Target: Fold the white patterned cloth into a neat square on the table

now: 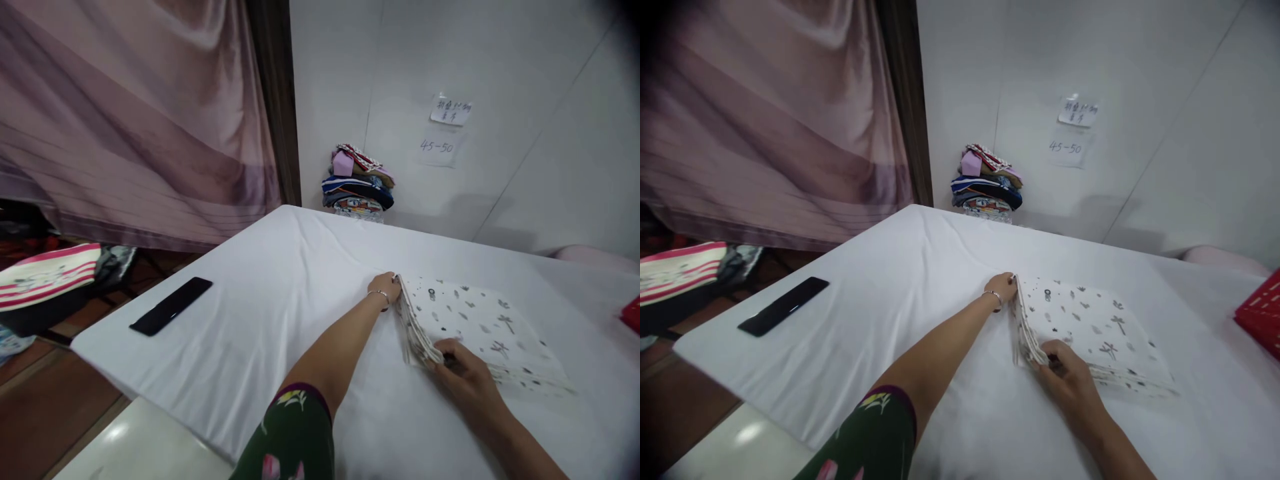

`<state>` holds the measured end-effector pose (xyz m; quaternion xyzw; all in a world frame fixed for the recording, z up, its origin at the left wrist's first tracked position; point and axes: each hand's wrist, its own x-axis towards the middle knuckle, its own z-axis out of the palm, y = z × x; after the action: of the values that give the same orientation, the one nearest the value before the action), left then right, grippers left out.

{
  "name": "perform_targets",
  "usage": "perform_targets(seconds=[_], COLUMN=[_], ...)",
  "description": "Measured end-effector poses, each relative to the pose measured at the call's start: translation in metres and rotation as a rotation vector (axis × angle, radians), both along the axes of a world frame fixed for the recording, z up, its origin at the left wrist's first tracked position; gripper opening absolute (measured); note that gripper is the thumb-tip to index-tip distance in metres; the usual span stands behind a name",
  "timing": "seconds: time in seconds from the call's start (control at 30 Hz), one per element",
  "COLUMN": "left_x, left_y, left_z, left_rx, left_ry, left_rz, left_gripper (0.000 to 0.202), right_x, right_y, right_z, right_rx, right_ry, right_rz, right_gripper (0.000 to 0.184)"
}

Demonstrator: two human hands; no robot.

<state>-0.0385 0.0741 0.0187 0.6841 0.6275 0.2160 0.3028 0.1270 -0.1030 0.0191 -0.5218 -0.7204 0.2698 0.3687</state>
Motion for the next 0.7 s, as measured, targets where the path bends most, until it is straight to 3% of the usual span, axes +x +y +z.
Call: perform_targets(seconds=[0.1,0.27,0.37,0.53,0.7], left_x=[0.003,0.003,0.000,-0.002,-0.005], left_y=[0.011,0.023,0.027,0.030,0.024], left_z=[0.002,0.003,-0.001,-0.002,0.011], left_rx=[-0.012,0.048,0.033,-0.022,0.002], left_ry=[-0.012,-0.061,-0.064,-0.058,-0.058], left_rz=[-0.026,-0.044,-0.034,-0.042,-0.067], left_gripper=[0.029,0.029,0.029,0.029,0.031], right_x=[-0.001,-0.004,-0.007,-0.010,-0.012], right_y=[0.002,0.008,0.011,0.011,0.009], right_z=[0.002,0.004,0.002,0.000,0.000], right_rx=[0.009,0.105,0.149,0.215,0.253], right_ry=[-0.064,-0.375,-0.487,-0.505,-0.484], right_rz=[-0.007,0.157,0.166,0.203,0.159], right_gripper=[0.019,0.011,0.006,0.003,0.003])
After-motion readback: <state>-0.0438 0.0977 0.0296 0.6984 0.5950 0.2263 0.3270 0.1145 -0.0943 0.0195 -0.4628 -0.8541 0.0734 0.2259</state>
